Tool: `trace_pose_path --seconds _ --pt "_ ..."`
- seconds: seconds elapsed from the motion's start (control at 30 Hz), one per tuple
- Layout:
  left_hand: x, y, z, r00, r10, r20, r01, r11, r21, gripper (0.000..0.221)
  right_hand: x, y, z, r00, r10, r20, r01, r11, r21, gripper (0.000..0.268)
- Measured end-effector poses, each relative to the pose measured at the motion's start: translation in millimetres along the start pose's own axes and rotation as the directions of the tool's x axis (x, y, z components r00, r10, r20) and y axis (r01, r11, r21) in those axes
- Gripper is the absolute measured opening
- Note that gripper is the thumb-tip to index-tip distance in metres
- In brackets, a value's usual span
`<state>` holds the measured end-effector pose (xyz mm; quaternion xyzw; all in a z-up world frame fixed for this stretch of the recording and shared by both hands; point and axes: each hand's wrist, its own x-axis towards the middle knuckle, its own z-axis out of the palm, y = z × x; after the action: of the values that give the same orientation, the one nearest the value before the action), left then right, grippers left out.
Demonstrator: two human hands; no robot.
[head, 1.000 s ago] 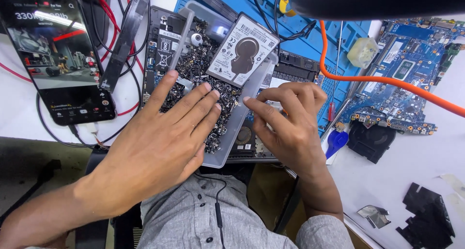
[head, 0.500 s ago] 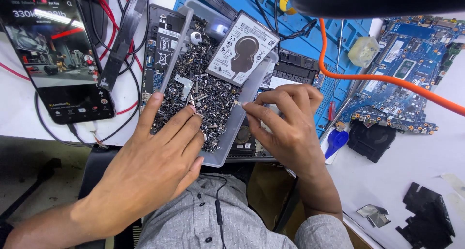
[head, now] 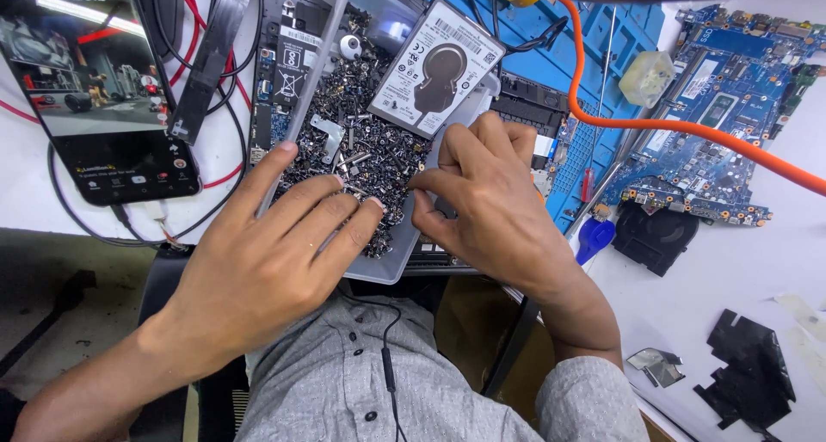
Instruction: A person is reassembling a laptop by installing internal components and fastening screws using a screwdriver.
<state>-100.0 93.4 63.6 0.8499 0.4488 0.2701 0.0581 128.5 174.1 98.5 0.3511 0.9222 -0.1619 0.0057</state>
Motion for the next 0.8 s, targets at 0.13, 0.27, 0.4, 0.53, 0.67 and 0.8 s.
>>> trace_pose_path --seconds 0.13,0.27,0.4,0.53,0.67,0.8 --pt "0 -6 4 1.000 -0.002 -0.009 0.002 0.999 -0.053 0.014 7 7 -8 0.992 -0.030 0.120 0.026 0.999 0.029 0.011" --pt "0 -8 9 0.999 -0.028 -0.018 0.026 0.991 -0.130 0.014 15 10 -13 0.967 -0.072 0.246 0.074 0.997 0.002 0.017" --pt "-5 -8 13 1.000 -0.027 -0.013 0.026 0.994 -0.106 0.014 24 18 -17 0.934 -0.140 0.328 0.164 0.985 -0.046 0.016" --pt "-8 -8 14 0.999 -0.034 -0.028 0.029 0.989 -0.144 0.014 34 17 -18 0.886 -0.189 0.423 0.221 0.975 -0.028 0.014" --pt "-10 -9 14 0.999 -0.043 -0.031 0.038 0.989 -0.142 0.014 39 13 -13 0.882 -0.190 0.431 0.217 0.976 -0.013 0.013" --pt "-12 -10 15 0.999 -0.042 -0.029 0.038 0.988 -0.148 0.015 42 11 -12 0.886 -0.188 0.423 0.219 0.975 -0.025 0.008"
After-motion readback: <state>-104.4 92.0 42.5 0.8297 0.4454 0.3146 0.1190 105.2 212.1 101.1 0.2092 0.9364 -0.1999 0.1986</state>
